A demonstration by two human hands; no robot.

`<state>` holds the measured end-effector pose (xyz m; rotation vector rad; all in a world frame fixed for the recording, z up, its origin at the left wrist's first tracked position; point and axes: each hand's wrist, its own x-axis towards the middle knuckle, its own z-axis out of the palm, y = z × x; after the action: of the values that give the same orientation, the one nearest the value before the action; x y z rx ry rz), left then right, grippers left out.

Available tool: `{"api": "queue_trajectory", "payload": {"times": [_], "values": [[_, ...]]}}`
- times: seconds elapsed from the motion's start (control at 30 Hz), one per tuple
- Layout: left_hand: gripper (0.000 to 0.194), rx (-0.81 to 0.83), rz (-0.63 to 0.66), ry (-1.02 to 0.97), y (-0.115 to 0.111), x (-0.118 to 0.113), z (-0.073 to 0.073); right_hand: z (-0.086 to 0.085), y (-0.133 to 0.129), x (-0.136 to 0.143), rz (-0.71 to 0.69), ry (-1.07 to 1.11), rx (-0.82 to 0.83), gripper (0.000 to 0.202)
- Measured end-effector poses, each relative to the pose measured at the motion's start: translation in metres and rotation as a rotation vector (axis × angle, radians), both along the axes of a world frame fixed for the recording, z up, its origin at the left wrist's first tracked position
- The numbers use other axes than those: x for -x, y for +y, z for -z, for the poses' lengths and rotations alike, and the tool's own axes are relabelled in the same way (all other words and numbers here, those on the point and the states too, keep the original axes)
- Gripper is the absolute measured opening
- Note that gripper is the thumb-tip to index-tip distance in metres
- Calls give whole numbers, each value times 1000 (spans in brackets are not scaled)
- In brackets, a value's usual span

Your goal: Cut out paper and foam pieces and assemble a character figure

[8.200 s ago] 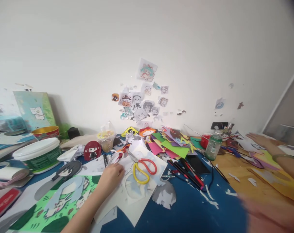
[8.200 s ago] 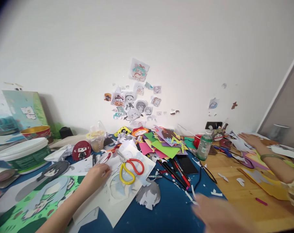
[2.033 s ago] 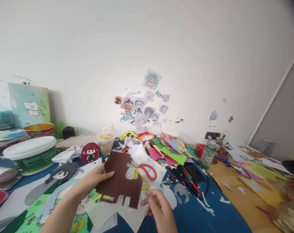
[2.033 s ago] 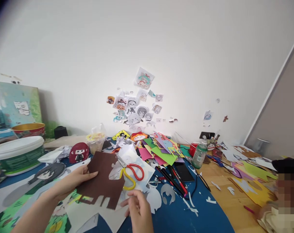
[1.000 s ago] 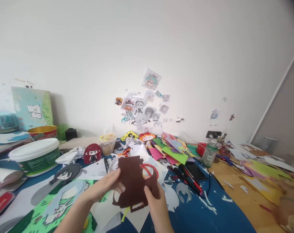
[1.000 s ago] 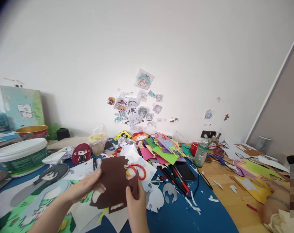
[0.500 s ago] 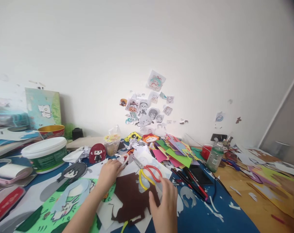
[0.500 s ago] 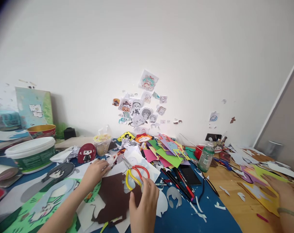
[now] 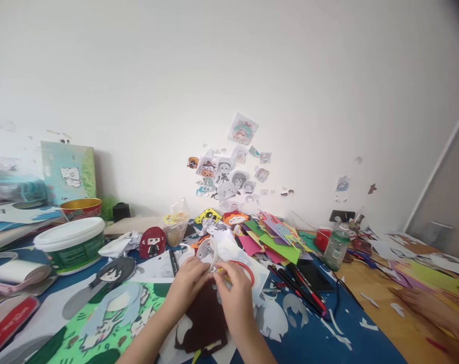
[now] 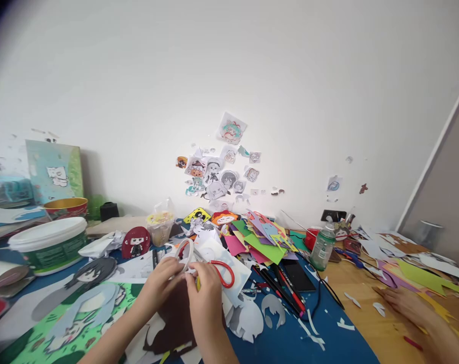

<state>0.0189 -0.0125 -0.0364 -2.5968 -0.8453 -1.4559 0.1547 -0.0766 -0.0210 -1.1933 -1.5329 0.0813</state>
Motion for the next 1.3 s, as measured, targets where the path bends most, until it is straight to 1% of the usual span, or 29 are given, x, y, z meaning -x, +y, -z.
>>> {"api": "queue_trajectory", "payload": {"times": [0.1, 0.23, 0.3, 0.4, 0.47, 0.57, 0.63, 0.73, 0.83, 0.93, 1.03, 1.13, 1.2, 1.3], "values": [[31, 31, 2, 26, 1, -1, 3, 6, 9, 5, 20, 40, -32, 15], [30, 163, -28, 68, 5, 1, 6, 14, 26, 10, 16, 79, -59, 15], [30, 230, -46, 86, 9, 4, 6, 15, 35, 12, -19, 59, -45, 16], [31, 281, -67, 112, 17, 7, 7, 14, 47, 14, -83, 48, -22, 16], [31, 296, -100, 121, 22, 9, 8, 13, 52, 12, -96, 80, -19, 14], [32, 309, -152, 149, 27, 10, 11, 8, 58, 5, -59, 160, -6, 13], [33, 301, -161, 161, 29, 9, 14, 5, 60, -1, -60, 215, 18, 13], [32, 264, -158, 157, 30, 7, 17, 4, 60, -5, -127, 271, 65, 13], [32, 239, -204, 166, 30, 6, 17, 9, 59, -3, -174, 324, 98, 2], [31, 237, -246, 166, 30, 6, 15, 14, 59, 0, -165, 350, 106, 15], [26, 241, -264, 143, 27, 5, 12, 16, 57, 2, -124, 267, 115, 27], [25, 223, -273, 126, 23, 4, 8, 14, 54, 3, -33, 64, 134, 37], [26, 208, -267, 125, 21, 4, 7, 12, 52, 3, 25, -30, 140, 32], [26, 188, -255, 120, 20, 3, 6, 9, 50, 4, 68, -145, 129, 17]]}}
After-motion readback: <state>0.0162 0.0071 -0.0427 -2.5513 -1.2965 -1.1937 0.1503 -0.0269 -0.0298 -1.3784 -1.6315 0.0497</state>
